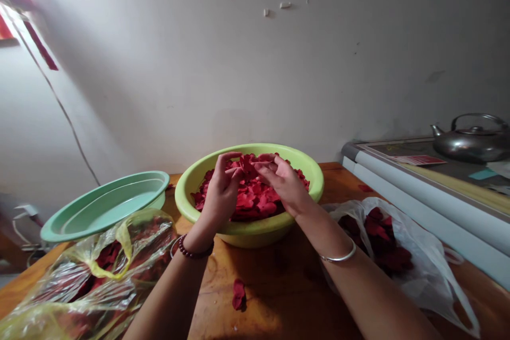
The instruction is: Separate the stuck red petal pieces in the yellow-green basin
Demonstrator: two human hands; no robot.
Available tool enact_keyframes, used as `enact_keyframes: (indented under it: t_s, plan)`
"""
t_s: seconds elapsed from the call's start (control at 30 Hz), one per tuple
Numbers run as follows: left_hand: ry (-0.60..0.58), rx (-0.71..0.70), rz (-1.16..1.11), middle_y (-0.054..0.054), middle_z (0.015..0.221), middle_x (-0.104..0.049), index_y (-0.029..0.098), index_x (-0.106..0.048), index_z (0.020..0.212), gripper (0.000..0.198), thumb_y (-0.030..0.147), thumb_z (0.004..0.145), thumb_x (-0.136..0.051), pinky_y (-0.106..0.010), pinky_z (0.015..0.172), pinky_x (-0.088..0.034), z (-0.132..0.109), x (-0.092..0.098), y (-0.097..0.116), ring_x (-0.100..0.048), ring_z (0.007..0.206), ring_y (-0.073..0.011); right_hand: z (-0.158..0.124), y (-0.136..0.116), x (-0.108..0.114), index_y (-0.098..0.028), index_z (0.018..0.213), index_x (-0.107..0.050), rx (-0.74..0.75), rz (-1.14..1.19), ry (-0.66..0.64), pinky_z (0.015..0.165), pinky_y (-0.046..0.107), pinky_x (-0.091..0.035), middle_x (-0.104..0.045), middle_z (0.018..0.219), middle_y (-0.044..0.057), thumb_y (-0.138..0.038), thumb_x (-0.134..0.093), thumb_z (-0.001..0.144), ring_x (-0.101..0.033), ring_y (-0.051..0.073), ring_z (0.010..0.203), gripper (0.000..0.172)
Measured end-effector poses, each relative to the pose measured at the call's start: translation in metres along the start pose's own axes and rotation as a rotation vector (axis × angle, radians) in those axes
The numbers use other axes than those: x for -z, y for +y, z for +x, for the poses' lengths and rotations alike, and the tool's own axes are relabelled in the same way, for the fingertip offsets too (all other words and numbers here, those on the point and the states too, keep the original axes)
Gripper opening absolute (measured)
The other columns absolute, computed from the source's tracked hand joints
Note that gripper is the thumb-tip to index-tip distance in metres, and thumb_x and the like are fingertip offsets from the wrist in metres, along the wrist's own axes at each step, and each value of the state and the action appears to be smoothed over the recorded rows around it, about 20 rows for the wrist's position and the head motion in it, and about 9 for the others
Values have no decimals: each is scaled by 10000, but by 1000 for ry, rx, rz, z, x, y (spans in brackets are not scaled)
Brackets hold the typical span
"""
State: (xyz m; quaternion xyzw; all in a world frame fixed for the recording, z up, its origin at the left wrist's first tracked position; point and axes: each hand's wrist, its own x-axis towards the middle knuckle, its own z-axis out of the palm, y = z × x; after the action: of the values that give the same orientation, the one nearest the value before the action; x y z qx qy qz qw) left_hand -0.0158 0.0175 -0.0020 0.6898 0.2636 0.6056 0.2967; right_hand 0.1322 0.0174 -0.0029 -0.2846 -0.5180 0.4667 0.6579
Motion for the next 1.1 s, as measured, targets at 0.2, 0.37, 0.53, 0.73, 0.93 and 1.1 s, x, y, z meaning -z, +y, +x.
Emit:
enact_keyframes:
  t_s: [0.2, 0.37, 0.53, 0.73, 0.93, 1.1]
  plan:
    - [16, 10, 6, -20, 783, -719, 211, -500, 1156, 263, 276, 907, -556, -310, 710, -596, 0, 0, -4, -732, 762, -178, 5, 8, 4, -238, 771, -523, 104, -14, 140, 867, 368, -579, -703, 780, -4, -347, -839, 608, -710, 193, 863, 372]
    - [26, 23, -11, -28, 819, -716, 204, -500, 1151, 283, 288, 891, -575, -305, 686, -588, -1, 0, -4, -719, 746, -175, 1, 4, 0, -247, 849, -543, 86, -21, 38, 897, 373, -581, -733, 906, 22, -331, -838, 614, -708, 207, 966, 387]
    - [-42, 61, 16, -18, 774, -710, 201, -484, 1200, 341, 286, 883, -574, -274, 595, -572, -2, -1, -1, -669, 635, -151, -1, 4, -2, -246, 892, -544, 64, -57, 24, 852, 391, -592, -739, 854, 31, -354, -826, 620, -727, 231, 921, 407]
    - [146, 99, 38, 4, 709, -682, 212, -522, 1144, 285, 257, 867, -576, -210, 518, -538, 1, 2, -4, -684, 635, -147, 3, 6, 2, -249, 837, -522, 118, 9, 214, 787, 343, -577, -710, 730, -17, -369, -840, 590, -711, 188, 762, 421]
    - [331, 131, -71, -21, 823, -755, 220, -494, 1145, 378, 304, 830, -684, -259, 654, -610, 4, 9, -5, -755, 793, -182, 6, 7, 3, -247, 832, -533, 106, 62, 300, 823, 359, -576, -731, 791, -4, -361, -866, 538, -719, 198, 805, 459]
    - [330, 151, -103, -48, 855, -779, 211, -509, 1143, 505, 369, 758, -795, -265, 667, -618, 3, 8, -1, -767, 820, -209, 5, 3, 2, -233, 882, -576, 64, 57, 336, 808, 325, -571, -723, 948, 23, -280, -796, 576, -694, 191, 907, 380]
